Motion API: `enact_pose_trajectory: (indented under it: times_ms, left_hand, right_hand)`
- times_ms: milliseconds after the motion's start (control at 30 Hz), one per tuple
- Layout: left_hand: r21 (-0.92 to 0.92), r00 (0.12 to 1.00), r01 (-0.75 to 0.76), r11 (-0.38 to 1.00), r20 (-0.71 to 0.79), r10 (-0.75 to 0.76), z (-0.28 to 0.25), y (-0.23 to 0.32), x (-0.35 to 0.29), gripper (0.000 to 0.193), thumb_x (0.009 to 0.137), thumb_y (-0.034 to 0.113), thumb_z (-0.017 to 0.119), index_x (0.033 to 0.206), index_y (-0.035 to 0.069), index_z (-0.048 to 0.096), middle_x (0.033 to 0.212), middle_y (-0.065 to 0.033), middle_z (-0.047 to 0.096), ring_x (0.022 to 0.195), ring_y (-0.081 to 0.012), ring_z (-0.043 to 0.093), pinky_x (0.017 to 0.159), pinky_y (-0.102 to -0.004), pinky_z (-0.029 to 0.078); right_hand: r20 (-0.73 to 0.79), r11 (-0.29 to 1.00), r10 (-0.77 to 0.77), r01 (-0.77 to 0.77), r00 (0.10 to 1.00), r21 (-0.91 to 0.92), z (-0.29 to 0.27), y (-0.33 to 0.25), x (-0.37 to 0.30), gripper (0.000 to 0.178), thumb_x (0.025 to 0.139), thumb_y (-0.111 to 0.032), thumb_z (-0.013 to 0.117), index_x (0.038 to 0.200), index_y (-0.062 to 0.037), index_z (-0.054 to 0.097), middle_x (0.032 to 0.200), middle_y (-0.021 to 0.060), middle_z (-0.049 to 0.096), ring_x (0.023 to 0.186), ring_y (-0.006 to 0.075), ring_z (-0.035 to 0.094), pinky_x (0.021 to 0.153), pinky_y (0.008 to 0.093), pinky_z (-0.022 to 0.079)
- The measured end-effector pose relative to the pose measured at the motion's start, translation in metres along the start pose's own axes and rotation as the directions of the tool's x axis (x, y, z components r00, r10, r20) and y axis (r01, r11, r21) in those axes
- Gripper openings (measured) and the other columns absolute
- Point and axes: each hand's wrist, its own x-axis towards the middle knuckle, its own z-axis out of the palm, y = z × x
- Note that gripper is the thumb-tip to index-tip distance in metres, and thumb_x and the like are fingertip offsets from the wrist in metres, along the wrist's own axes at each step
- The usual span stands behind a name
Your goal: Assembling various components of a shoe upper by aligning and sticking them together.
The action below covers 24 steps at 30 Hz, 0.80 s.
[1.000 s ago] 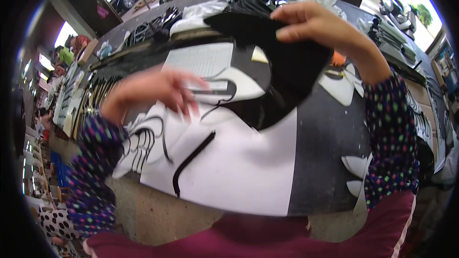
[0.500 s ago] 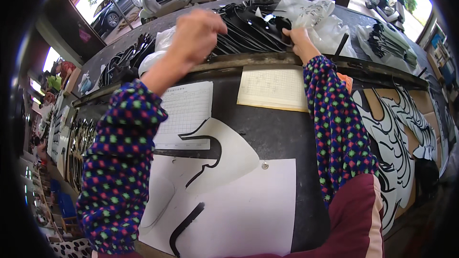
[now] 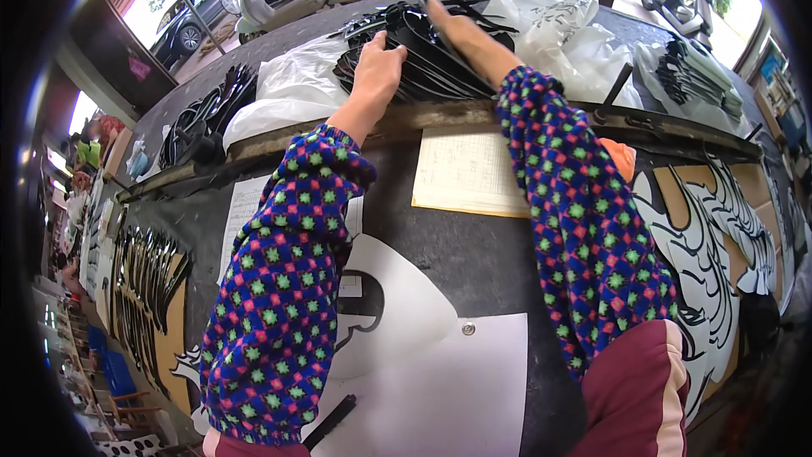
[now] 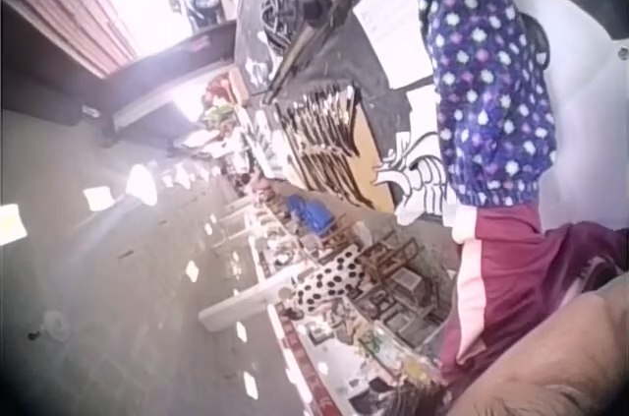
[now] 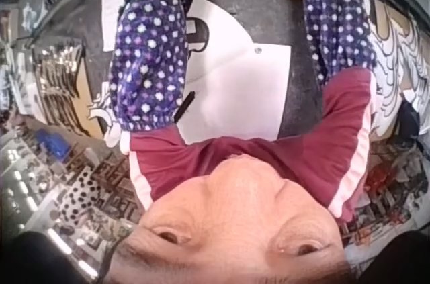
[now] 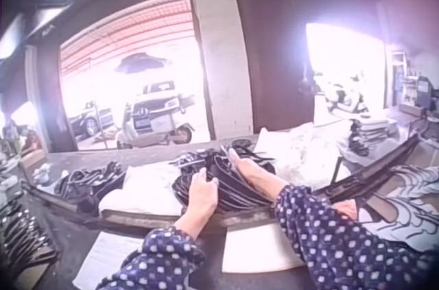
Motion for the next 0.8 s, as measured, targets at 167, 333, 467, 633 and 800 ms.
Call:
enact_pose_trajectory:
  times_ms: [167,333,467,633,800]
  left_hand:
    - [-0.349,0.997,0.070,0.934,-0.008,-0.077,-0.010,-0.013,0.004,0.057,0.090,0.019,0.050,0.142,-0.004,0.047,0.133,-0.0299,0.057,0.125,-0.0399,0.055,0.106,-0.0402,0.041]
    - [-0.660,0.902,0.377,0.650,0.104,-0.418,-0.036,-0.012,-0.022,0.086,0.076,-0.014,0.042,0.156,0.012,0.030,0.112,-0.0141,0.056,0.087,-0.0200,0.060,0.069,-0.0311,0.058]
    - [-0.507,0.917,0.364,0.781,0.049,-0.396,-0.042,0.003,-0.013,0.084,0.077,0.002,0.055,0.157,0.012,0.030,0.125,-0.0150,0.056,0.100,-0.0223,0.057,0.076,-0.0378,0.055]
    - [-0.232,0.957,0.270,0.934,-0.043,-0.288,-0.009,0.026,0.009,0.084,0.081,0.037,0.063,0.154,0.006,0.034,0.143,-0.0260,0.048,0.133,-0.0402,0.045,0.109,-0.0422,0.038]
    - [0.088,0.913,0.408,0.909,-0.009,-0.408,0.013,0.044,0.020,0.082,0.091,0.053,0.052,0.159,0.018,0.022,0.156,-0.0207,0.033,0.143,-0.0414,0.030,0.114,-0.0577,0.024]
  right_hand:
    - [0.319,0.581,-0.429,0.528,0.845,-0.619,0.042,-0.024,-0.005,0.046,0.105,-0.045,0.036,0.128,-0.0158,0.063,0.113,0.0265,0.068,0.104,0.0403,0.067,0.086,0.0442,0.053]
    - [0.325,0.231,-0.654,0.589,0.684,-0.775,0.075,-0.022,-0.027,0.033,0.104,-0.037,0.041,0.128,-0.0256,0.060,0.118,0.0220,0.063,0.109,0.0392,0.063,0.091,0.0487,0.051]
    - [0.411,0.540,-0.450,0.608,0.793,-0.582,0.049,-0.024,-0.019,0.050,0.105,-0.042,0.037,0.135,-0.0047,0.053,0.135,0.0245,0.057,0.119,0.0395,0.059,0.102,0.0466,0.047]
    - [0.302,0.742,-0.424,0.519,0.854,-0.425,0.036,-0.005,-0.001,0.065,0.100,-0.054,0.039,0.124,0.0020,0.061,0.118,0.0319,0.064,0.112,0.0446,0.062,0.100,0.0484,0.047]
    - [0.384,0.761,-0.379,0.520,0.842,-0.388,0.002,-0.010,0.009,0.046,0.094,-0.027,0.057,0.131,0.0002,0.059,0.120,0.0182,0.069,0.106,0.0304,0.066,0.094,0.0350,0.048]
